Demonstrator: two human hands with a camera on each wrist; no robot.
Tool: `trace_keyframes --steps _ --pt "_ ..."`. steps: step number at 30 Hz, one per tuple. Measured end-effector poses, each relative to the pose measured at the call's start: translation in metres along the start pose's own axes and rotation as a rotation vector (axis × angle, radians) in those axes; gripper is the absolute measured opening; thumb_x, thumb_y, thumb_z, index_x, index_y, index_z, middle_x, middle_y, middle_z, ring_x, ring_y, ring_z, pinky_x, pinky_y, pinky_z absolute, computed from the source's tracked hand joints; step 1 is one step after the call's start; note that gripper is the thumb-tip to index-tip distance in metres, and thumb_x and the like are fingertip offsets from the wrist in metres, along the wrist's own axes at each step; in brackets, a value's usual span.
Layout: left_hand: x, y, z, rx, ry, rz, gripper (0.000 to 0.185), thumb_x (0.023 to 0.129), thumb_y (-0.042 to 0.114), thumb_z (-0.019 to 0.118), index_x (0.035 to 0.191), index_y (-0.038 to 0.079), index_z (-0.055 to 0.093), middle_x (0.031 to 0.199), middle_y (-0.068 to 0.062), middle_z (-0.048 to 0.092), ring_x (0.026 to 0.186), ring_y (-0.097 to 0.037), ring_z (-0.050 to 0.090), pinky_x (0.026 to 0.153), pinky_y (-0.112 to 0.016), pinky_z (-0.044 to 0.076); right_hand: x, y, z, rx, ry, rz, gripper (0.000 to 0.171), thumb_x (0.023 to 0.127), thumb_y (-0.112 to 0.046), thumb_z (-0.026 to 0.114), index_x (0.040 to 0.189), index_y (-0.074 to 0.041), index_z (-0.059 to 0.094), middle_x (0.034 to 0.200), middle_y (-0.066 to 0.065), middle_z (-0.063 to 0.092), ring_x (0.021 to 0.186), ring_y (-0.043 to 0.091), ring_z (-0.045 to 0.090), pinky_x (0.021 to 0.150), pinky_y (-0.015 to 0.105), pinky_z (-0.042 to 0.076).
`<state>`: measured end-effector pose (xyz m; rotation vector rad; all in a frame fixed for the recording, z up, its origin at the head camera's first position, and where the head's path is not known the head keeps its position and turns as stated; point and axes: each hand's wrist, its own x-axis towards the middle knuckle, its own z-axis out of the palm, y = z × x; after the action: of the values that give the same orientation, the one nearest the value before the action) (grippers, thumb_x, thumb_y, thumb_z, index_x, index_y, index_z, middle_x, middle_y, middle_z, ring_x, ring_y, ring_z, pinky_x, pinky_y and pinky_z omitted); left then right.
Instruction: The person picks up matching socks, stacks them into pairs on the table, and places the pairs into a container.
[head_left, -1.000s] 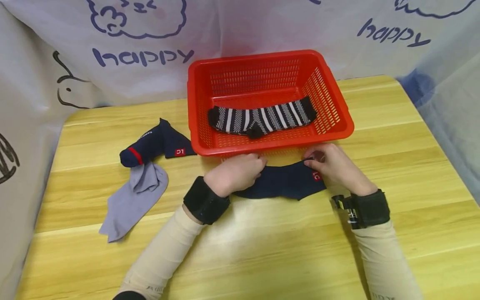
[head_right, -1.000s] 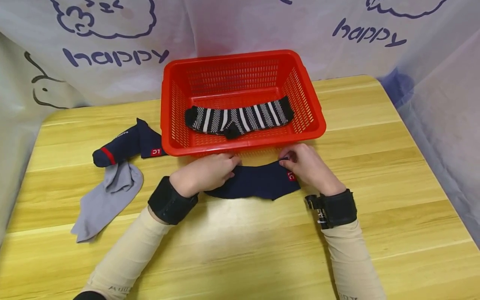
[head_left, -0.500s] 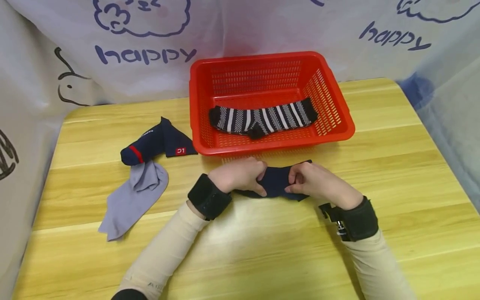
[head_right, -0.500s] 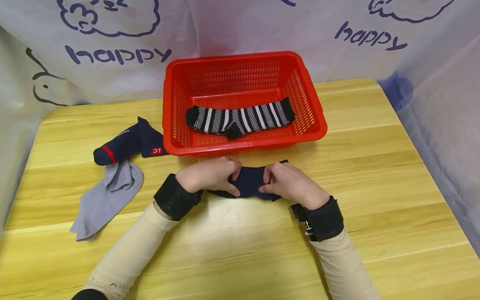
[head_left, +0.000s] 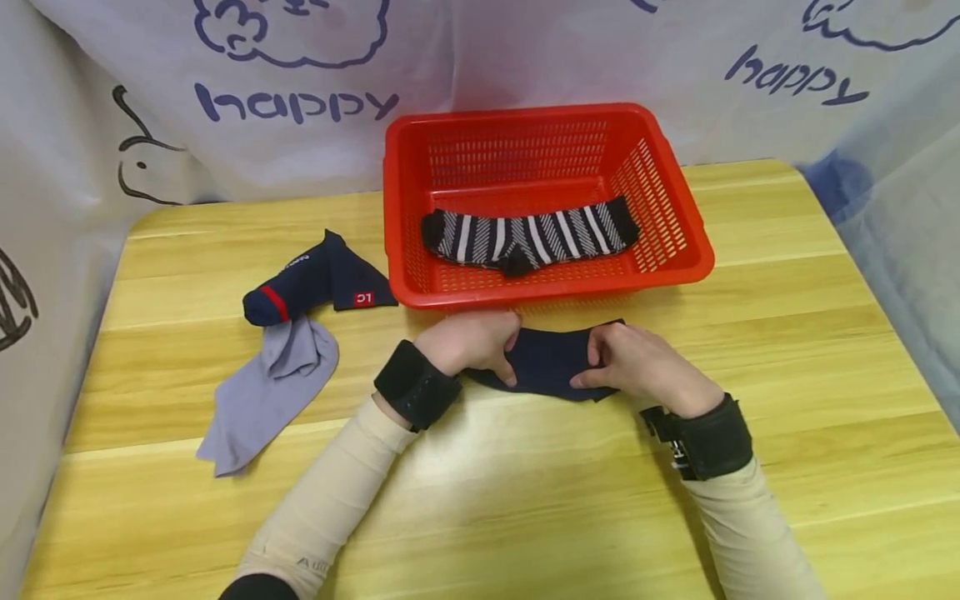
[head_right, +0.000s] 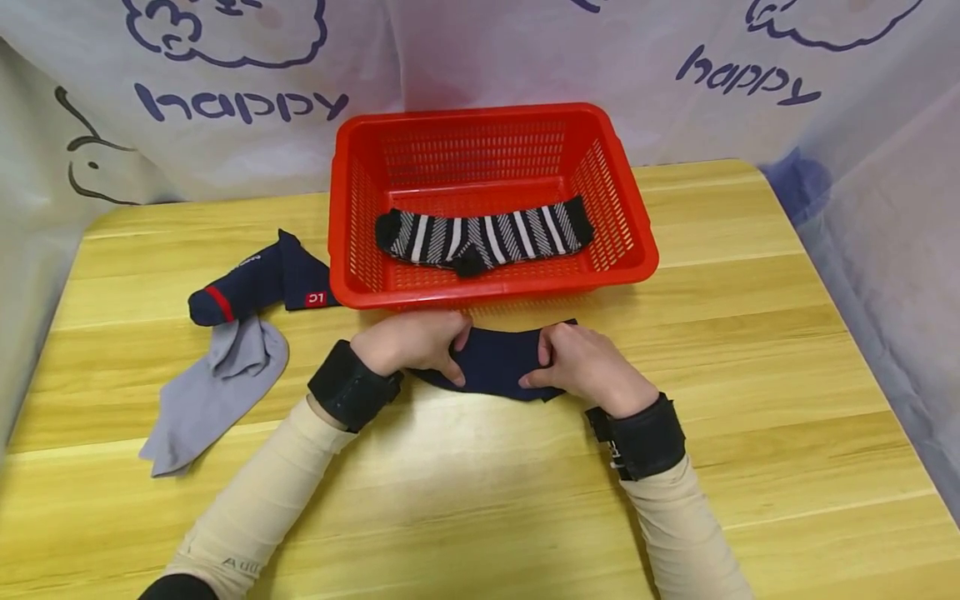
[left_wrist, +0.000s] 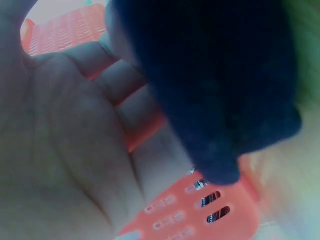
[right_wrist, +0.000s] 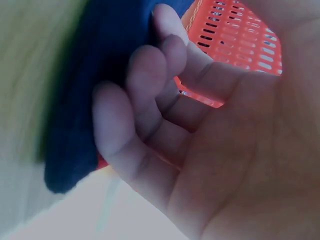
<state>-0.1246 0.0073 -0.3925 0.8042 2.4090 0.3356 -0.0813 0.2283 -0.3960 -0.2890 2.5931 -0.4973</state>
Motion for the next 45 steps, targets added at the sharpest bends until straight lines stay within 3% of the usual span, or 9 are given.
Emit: trace_keyframes --steps 5,14,21,25,37,41,45 --pt "-0.001 -0.001 -0.002 -0.003 0.010 -0.009 0.035 0.071 0.025 0.088 0.087 0.010 0.061 0.077 0.003 0.053 0.076 -0.015 0.053 0.064 -0.024 0.036 0.001 0.001 -0.001 -0.031 0.025 0.045 0.039 0.074 -0.041 0.084 0.077 -0.013 0.056 0.070 0.000 0.055 0.068 0.017 0.052 0.062 0.028 0.036" --pt "-0.003 -0.001 -0.004 -0.002 0.014 -0.013 0.036 0.071 0.023 0.088 0.091 0.008 0.063 0.080 0.002 0.056 0.079 -0.016 0.054 0.065 -0.025 0.037 0.004 0.000 0.004 -0.119 0.076 0.012 0.048 0.068 -0.042 0.088 0.080 -0.011 0.054 0.073 0.004 0.052 0.070 0.020 0.052 0.061 0.029 0.036" --pt "-0.003 -0.001 -0.004 0.017 0.009 -0.008 0.035 0.072 0.025 0.088 0.090 0.009 0.063 0.079 0.002 0.055 0.078 -0.016 0.054 0.065 -0.024 0.037 0.003 0.007 -0.001 -0.060 0.049 0.011 0.047 0.069 -0.038 0.088 0.086 -0.009 0.055 0.082 0.006 0.055 0.078 0.022 0.053 0.070 0.033 0.040" --pt "-0.002 -0.001 -0.004 0.022 0.004 -0.004 0.034 0.071 0.026 0.088 0.085 0.010 0.061 0.077 0.002 0.055 0.076 -0.015 0.054 0.063 -0.024 0.036 0.001 0.014 -0.007 -0.049 0.045 0.028 0.044 0.070 -0.036 0.087 0.087 -0.009 0.057 0.082 0.005 0.058 0.078 0.022 0.054 0.072 0.034 0.041" --pt "-0.001 -0.001 -0.003 0.076 -0.005 -0.016 0.036 0.074 0.031 0.086 0.067 0.014 0.055 0.062 0.005 0.049 0.063 -0.012 0.050 0.056 -0.023 0.032 0.003 0.009 0.000 -0.125 0.053 0.062 0.063 0.062 -0.045 0.091 0.096 -0.007 0.054 0.091 0.010 0.058 0.085 0.026 0.056 0.078 0.040 0.045" --pt "0.000 -0.001 -0.002 0.111 -0.008 -0.017 0.030 0.075 0.034 0.085 0.079 0.010 0.067 0.066 0.004 0.049 0.070 -0.013 0.051 0.064 -0.026 0.038 0.003 0.010 0.000 -0.124 0.059 0.063 0.062 0.062 -0.044 0.091 0.096 -0.008 0.054 0.091 0.010 0.057 0.085 0.026 0.056 0.077 0.040 0.045" --pt "0.000 0.000 -0.001 0.125 -0.005 -0.020 0.037 0.076 0.036 0.084 0.095 0.007 0.071 0.075 0.001 0.056 0.080 -0.017 0.056 0.077 -0.030 0.044 0.003 0.010 0.000 -0.124 0.072 0.059 0.062 0.061 -0.043 0.092 0.095 -0.007 0.054 0.090 0.010 0.057 0.084 0.026 0.056 0.077 0.040 0.045"
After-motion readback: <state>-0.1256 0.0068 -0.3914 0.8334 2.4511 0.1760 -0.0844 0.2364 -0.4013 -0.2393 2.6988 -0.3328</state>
